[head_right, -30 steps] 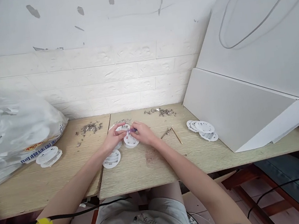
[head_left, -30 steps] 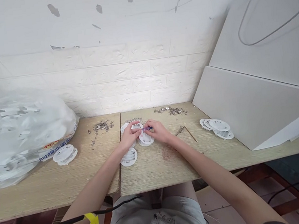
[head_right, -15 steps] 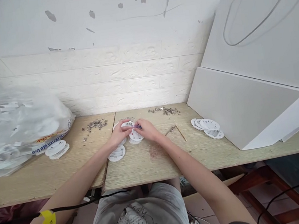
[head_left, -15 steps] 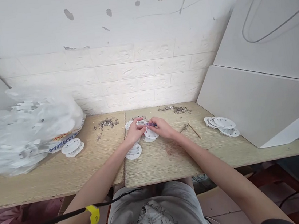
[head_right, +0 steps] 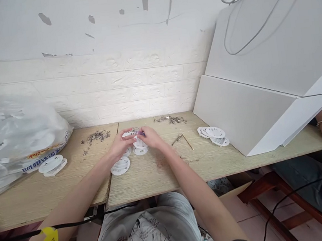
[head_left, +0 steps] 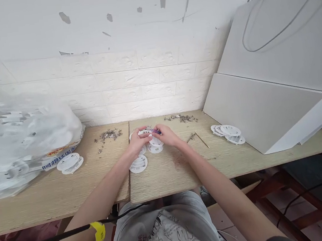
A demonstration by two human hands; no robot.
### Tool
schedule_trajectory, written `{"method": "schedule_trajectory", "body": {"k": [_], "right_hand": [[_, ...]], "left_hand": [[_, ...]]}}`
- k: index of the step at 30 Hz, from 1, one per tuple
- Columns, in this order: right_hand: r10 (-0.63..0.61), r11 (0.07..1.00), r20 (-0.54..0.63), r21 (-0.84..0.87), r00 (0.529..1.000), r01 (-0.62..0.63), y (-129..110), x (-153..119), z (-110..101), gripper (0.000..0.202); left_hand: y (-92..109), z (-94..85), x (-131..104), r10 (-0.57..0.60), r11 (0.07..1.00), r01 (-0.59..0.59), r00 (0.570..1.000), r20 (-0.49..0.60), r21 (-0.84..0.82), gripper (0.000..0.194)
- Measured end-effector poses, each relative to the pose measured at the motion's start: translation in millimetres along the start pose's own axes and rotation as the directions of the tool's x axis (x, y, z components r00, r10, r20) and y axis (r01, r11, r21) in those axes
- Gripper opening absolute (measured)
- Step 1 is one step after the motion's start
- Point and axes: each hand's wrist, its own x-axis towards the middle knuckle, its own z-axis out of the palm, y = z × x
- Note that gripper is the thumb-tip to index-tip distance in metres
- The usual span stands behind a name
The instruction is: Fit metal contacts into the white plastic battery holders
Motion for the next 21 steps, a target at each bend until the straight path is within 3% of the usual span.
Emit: {"method": "schedule_trajectory", "body": {"k": [5,10,15,21], "right_hand": [[-0.006,1.0,-0.042,0.029,0.999,0.007,9.8,-13.1,-6.3,0.012],[-0.028,0.999,-0.021,-0.027,0.999,0.028,14.2,-15.4,-3.6,0.009],[-0.043,0.993,0.024,-0.111,0.999,0.045,16.0,-13.9,0.7,0.007],[-0.067,0.985,0.036,-0.156,0.997,0.072,15.5,-13.5,-0.4,0.005]], "left_hand": [[0.9,-3.3,-4.2,-0.004,0.993,-0.022,0.973,0.23,0.113,0.088],[-5.0,-5.7,-3.6,0.091,0.891,-0.255,0.911,0.402,0.376,0.094],[-14.6,-7.1,3.2,0.169,0.79,-0.385,0.885,0.434,0.477,0.088],[-15.9,-7.0,4.4,0.168,0.8,-0.368,0.896,0.412,0.474,0.084]]}}
